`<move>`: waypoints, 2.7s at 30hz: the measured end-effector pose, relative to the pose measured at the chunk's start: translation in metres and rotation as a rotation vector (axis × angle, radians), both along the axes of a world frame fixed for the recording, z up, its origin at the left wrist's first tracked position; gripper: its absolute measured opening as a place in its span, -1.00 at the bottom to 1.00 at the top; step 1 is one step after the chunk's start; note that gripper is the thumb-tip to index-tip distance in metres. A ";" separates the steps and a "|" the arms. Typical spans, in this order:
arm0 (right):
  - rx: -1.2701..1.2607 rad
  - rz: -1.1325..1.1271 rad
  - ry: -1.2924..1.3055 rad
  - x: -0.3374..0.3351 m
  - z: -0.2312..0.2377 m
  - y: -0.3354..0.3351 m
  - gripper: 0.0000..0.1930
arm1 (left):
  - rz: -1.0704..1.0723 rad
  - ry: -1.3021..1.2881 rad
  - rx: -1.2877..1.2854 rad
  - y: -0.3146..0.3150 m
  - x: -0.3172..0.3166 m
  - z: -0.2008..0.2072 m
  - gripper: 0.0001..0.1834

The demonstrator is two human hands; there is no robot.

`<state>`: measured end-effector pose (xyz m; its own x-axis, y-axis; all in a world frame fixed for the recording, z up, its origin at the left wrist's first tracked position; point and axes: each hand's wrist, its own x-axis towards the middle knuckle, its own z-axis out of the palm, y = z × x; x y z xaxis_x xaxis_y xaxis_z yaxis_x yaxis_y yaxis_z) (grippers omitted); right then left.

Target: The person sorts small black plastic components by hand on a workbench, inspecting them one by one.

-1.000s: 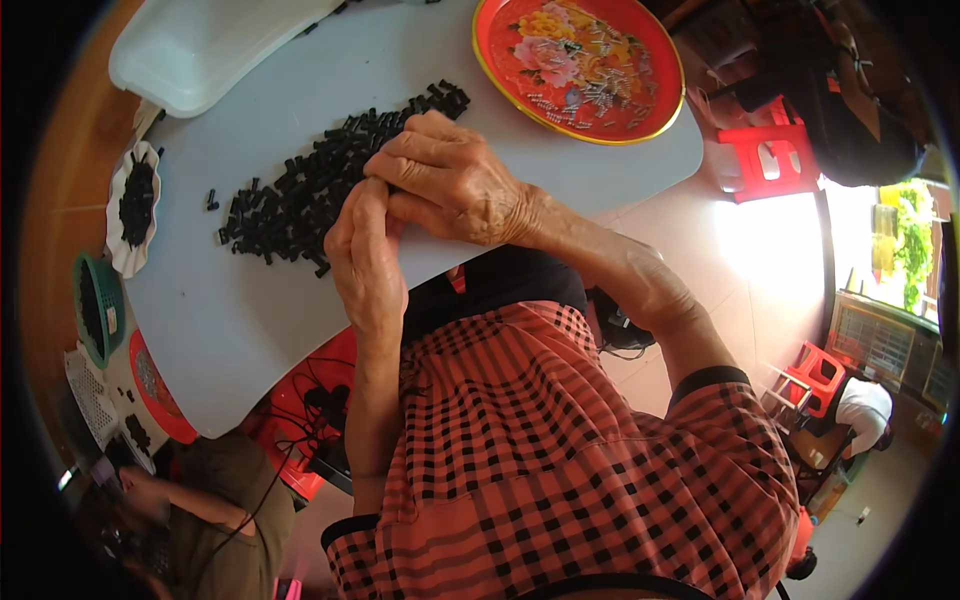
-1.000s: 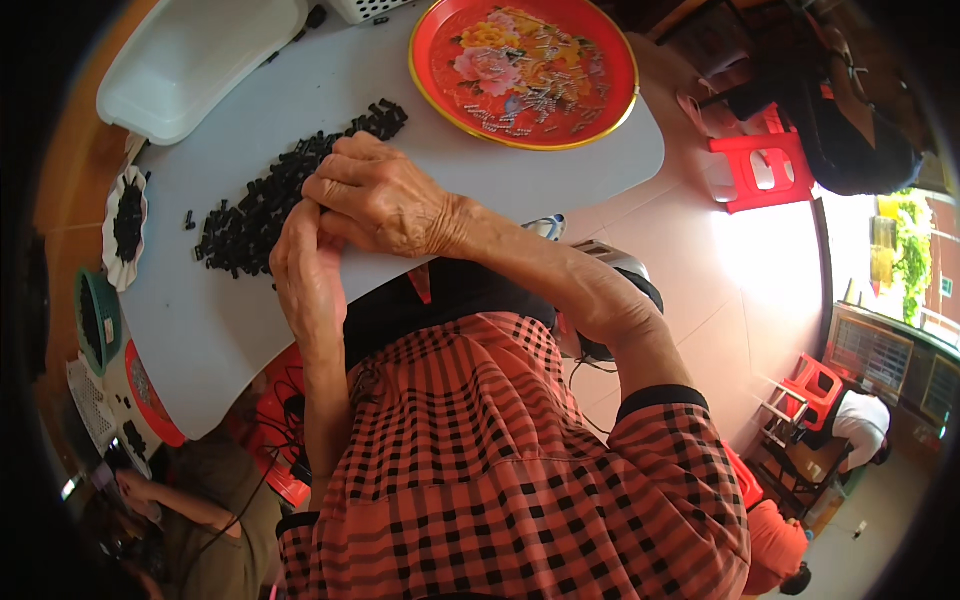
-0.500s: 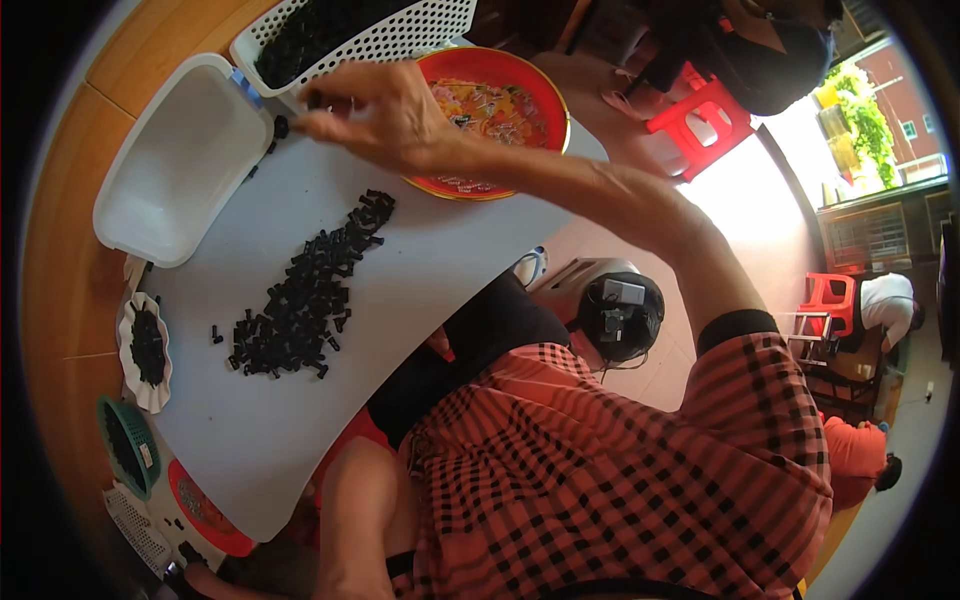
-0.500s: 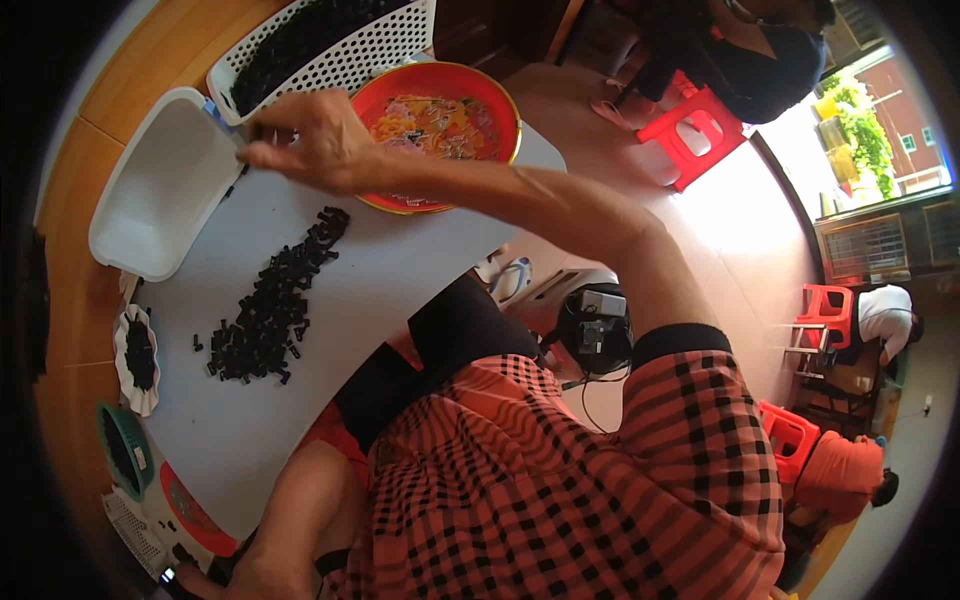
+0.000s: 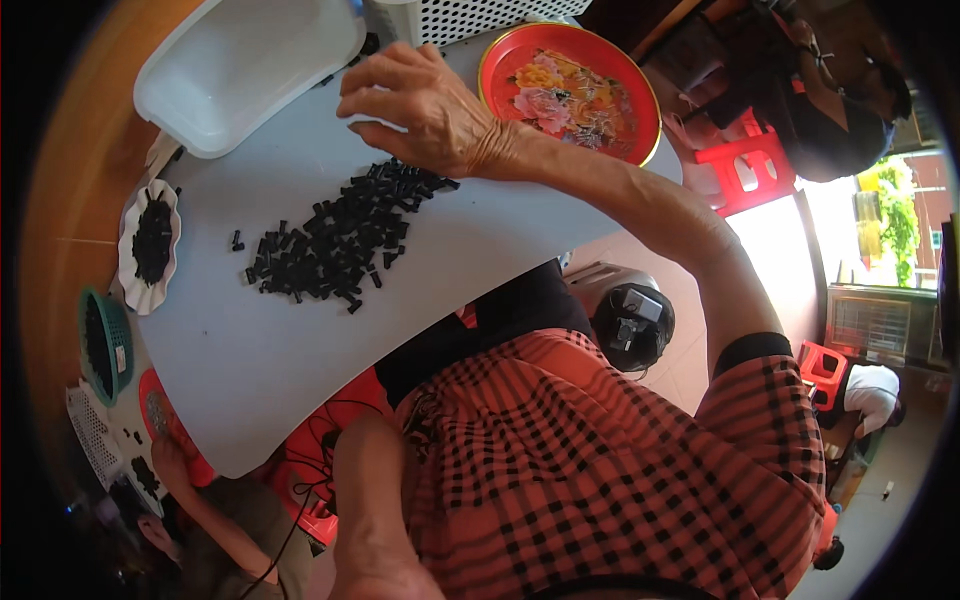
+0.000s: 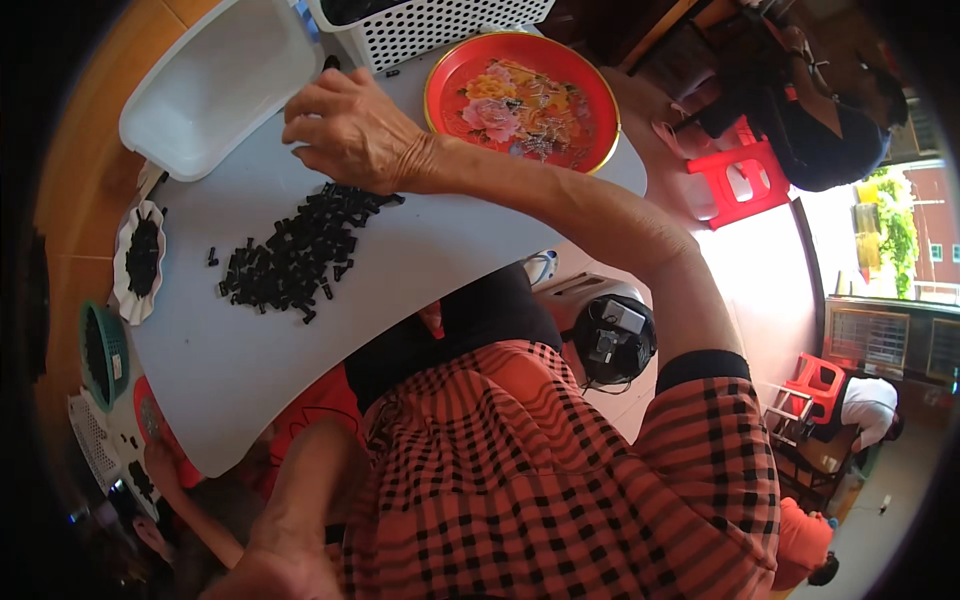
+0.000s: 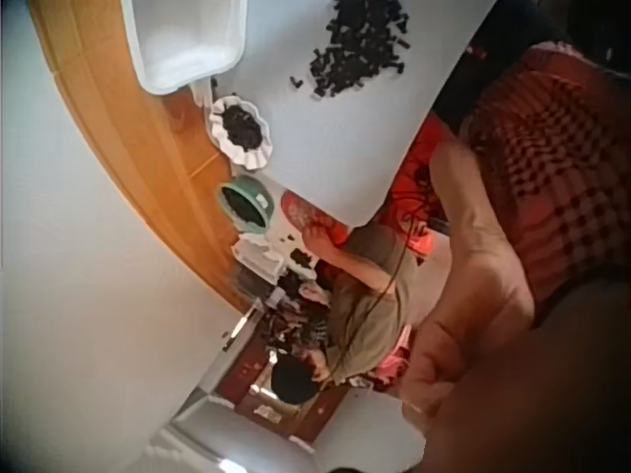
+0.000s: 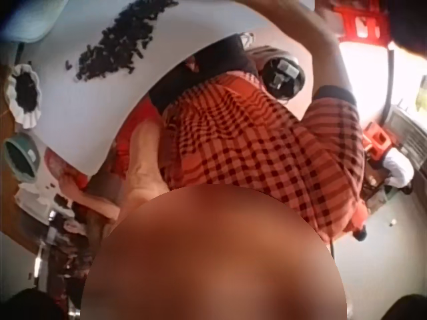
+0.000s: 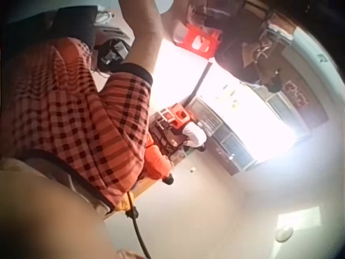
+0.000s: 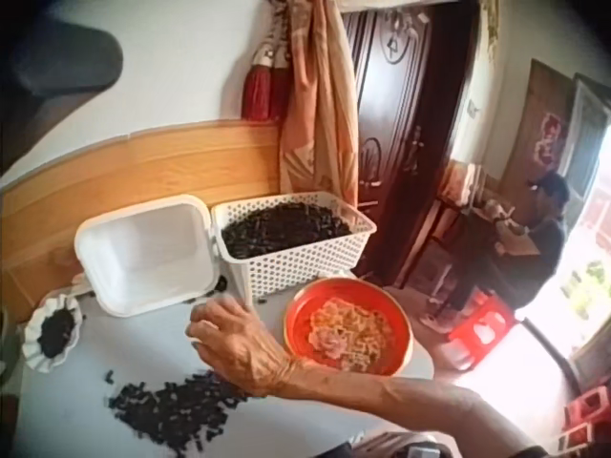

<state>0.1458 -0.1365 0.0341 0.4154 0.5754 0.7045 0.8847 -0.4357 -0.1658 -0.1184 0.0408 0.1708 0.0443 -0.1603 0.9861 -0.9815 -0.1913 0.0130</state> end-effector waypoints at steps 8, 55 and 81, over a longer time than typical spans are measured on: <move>-0.276 0.234 0.292 -0.013 -0.011 0.060 -0.80 | 0.182 0.081 -0.066 0.022 -0.024 -0.040 -0.69; 0.020 -0.276 0.367 -0.017 0.002 -0.133 -0.85 | -0.006 1.352 -0.273 -0.086 0.135 -0.156 -0.63; 0.476 0.204 1.148 -0.051 0.002 -0.057 -0.90 | -0.331 1.572 -0.530 -0.084 0.129 -0.162 -0.75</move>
<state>0.0949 -0.1936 0.0361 0.8585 0.4900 0.1513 0.1705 0.0054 -0.9853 0.0105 -0.0435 0.0087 0.9981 -0.0531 -0.0318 0.0485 0.3506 0.9353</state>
